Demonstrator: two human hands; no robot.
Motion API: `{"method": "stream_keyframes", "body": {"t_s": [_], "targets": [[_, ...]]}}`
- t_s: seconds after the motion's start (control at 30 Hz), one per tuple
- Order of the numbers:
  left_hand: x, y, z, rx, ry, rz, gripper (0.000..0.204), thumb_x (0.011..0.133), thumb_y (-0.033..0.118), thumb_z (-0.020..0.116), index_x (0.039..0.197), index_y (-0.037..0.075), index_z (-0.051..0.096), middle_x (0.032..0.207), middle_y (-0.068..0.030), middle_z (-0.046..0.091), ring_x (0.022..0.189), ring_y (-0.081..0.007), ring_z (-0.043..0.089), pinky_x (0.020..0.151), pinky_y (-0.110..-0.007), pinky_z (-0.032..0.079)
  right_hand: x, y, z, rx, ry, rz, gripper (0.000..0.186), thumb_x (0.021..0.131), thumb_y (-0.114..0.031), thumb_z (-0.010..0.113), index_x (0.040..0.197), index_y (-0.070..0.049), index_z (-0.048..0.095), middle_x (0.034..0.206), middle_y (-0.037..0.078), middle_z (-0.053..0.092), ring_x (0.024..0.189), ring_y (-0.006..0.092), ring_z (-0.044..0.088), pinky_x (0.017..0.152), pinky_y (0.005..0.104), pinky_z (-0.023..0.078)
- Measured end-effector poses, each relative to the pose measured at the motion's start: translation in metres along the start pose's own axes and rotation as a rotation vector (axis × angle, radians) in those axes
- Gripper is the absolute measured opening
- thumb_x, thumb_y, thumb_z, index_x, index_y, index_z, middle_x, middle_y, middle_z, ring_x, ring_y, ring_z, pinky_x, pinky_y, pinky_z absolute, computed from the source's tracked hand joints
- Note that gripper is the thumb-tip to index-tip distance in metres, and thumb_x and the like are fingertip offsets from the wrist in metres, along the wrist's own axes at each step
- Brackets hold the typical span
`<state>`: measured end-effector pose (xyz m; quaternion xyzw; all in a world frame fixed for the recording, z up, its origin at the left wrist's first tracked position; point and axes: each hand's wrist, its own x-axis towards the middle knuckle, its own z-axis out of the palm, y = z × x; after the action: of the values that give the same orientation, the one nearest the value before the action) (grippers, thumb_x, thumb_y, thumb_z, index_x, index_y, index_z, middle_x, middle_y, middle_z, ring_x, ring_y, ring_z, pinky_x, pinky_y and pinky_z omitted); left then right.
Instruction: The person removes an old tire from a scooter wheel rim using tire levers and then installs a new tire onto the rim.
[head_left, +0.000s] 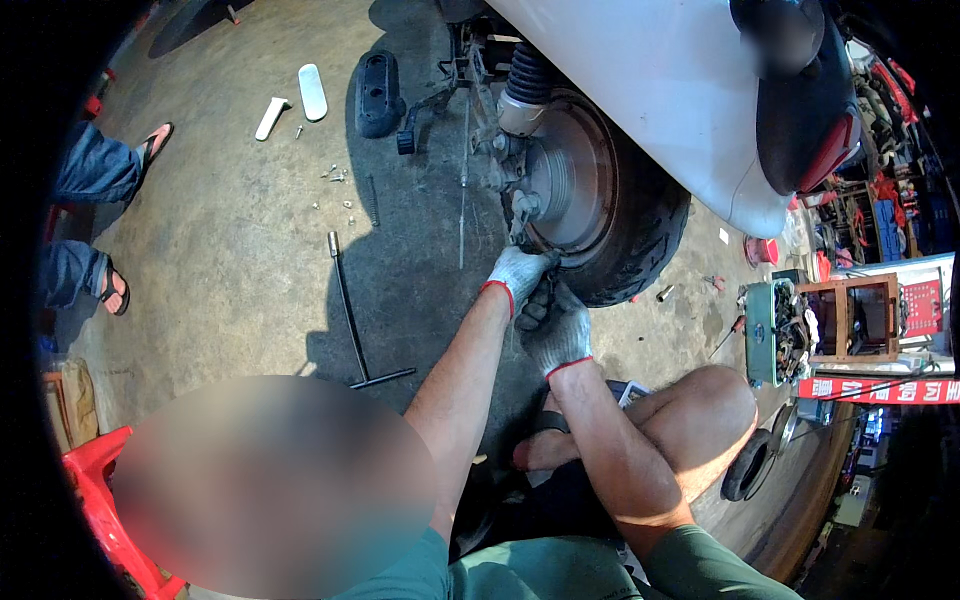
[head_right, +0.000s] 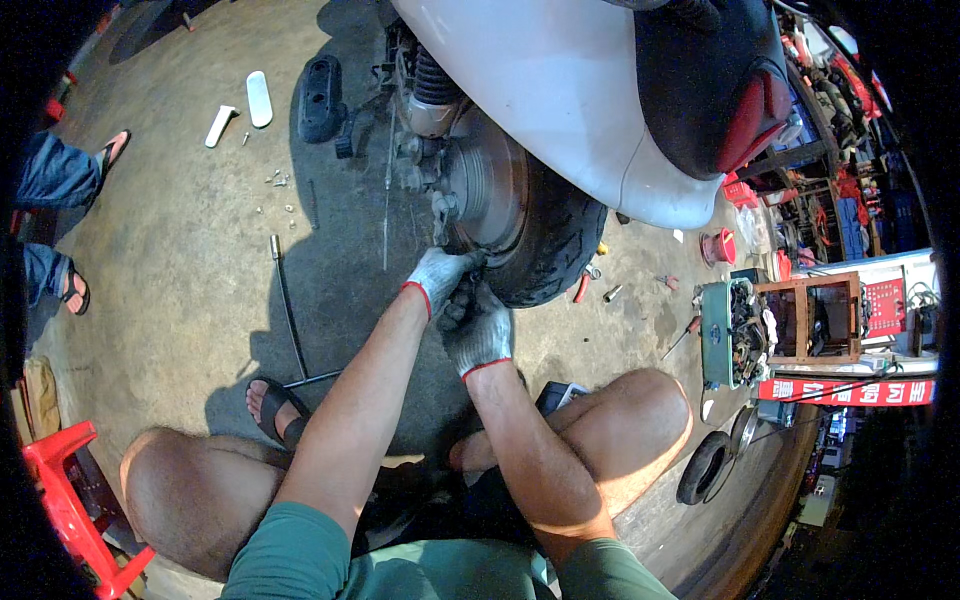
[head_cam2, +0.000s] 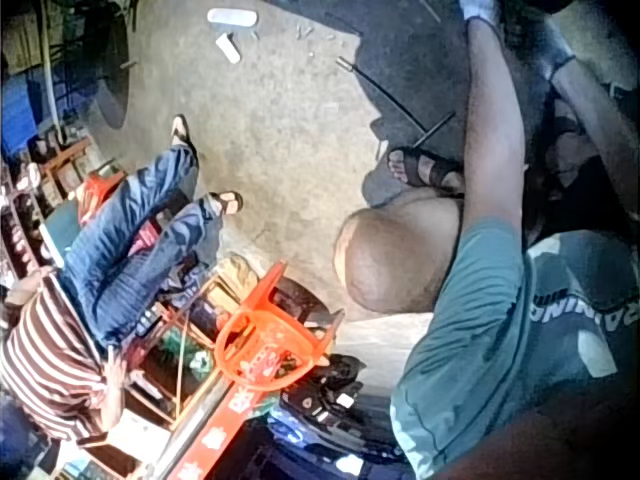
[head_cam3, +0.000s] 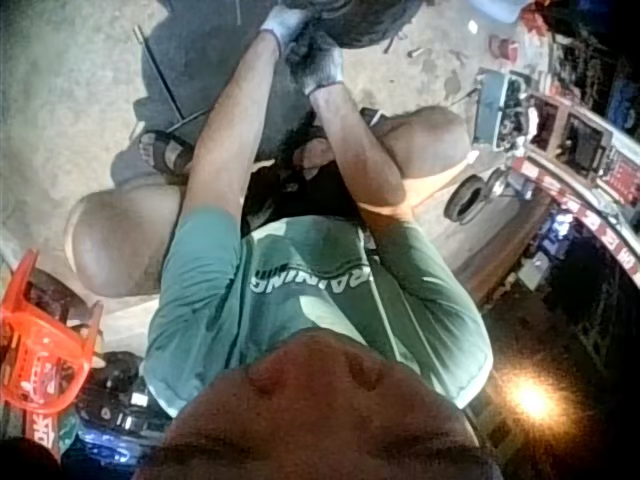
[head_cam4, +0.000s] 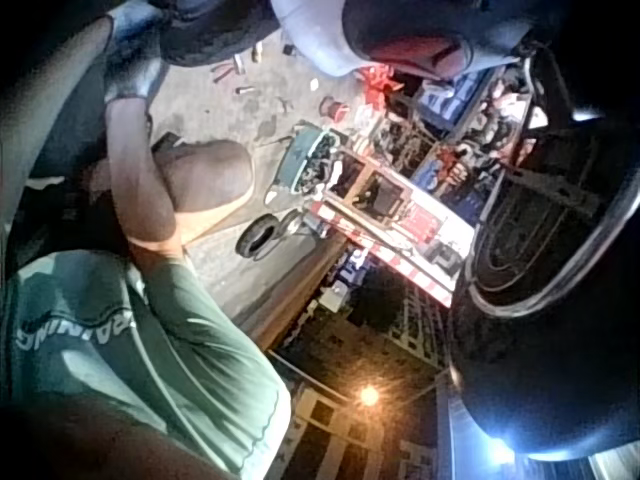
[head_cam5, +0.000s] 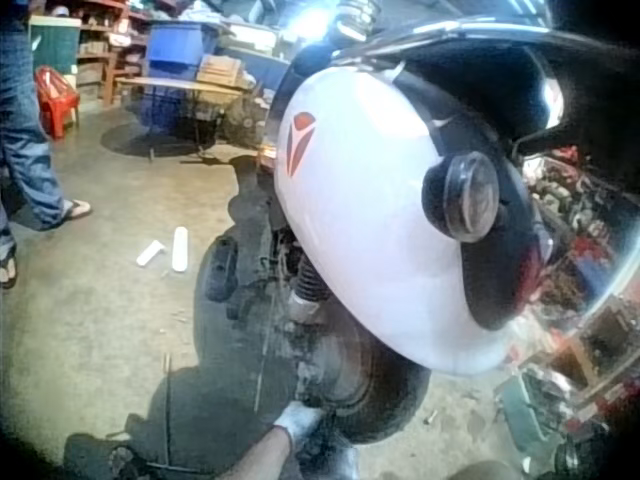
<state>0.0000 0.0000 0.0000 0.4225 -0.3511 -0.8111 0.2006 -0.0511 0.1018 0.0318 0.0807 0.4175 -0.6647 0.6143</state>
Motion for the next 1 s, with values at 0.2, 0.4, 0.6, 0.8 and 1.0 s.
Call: {"method": "stream_keyframes", "body": {"t_s": [0.2,0.4,0.6,0.8,1.0], "targets": [[-0.009,0.005,0.006,-0.097,0.002,0.009,0.024,0.083,0.022,0.072,0.093,0.000,0.067,0.069,-0.0075,0.064,0.049,-0.0152,0.053,0.043,-0.031,0.039,-0.001,-0.004,0.002,-0.053,0.047,-0.005,0.012,0.095,-0.021,0.054,0.084,-0.018,0.057,0.064,-0.006,0.048,0.054,0.0086,0.047,0.048,0.0210,0.039],[-0.009,0.008,0.002,-0.015,-0.017,-0.062,0.023,0.083,0.021,0.070,0.093,0.000,0.068,0.067,-0.0071,0.063,0.048,-0.0154,0.054,0.042,-0.031,0.039,-0.007,-0.002,0.007,0.031,0.021,-0.007,0.011,0.095,-0.021,0.053,0.086,-0.018,0.059,0.065,-0.006,0.050,0.053,0.0076,0.047,0.047,0.0202,0.038],[-0.012,0.008,0.006,-0.069,0.029,0.012,0.024,0.084,0.023,0.070,0.090,0.000,0.067,0.066,-0.0064,0.061,0.047,-0.0155,0.052,0.041,-0.031,0.038,0.000,0.000,0.003,0.002,0.040,-0.013,0.011,0.094,-0.025,0.055,0.086,-0.019,0.059,0.064,-0.006,0.050,0.054,0.0086,0.048,0.047,0.0214,0.038],[-0.014,0.012,0.004,-0.034,0.030,-0.063,0.025,0.084,0.023,0.071,0.092,0.000,0.067,0.069,-0.0074,0.063,0.048,-0.0159,0.053,0.042,-0.032,0.038,-0.001,-0.003,0.002,0.007,-0.036,0.047,0.014,0.094,-0.027,0.055,0.084,-0.018,0.057,0.063,-0.006,0.049,0.054,0.0094,0.046,0.047,0.0230,0.037],[-0.006,0.004,0.002,-0.005,0.016,0.009,0.024,0.084,0.021,0.070,0.095,-0.001,0.068,0.071,-0.0080,0.063,0.050,-0.0158,0.054,0.043,-0.031,0.040,-0.003,0.000,0.005,0.014,0.042,-0.004,0.012,0.094,-0.026,0.054,0.086,-0.017,0.056,0.062,-0.006,0.046,0.053,0.0088,0.045,0.047,0.0227,0.037]]}}
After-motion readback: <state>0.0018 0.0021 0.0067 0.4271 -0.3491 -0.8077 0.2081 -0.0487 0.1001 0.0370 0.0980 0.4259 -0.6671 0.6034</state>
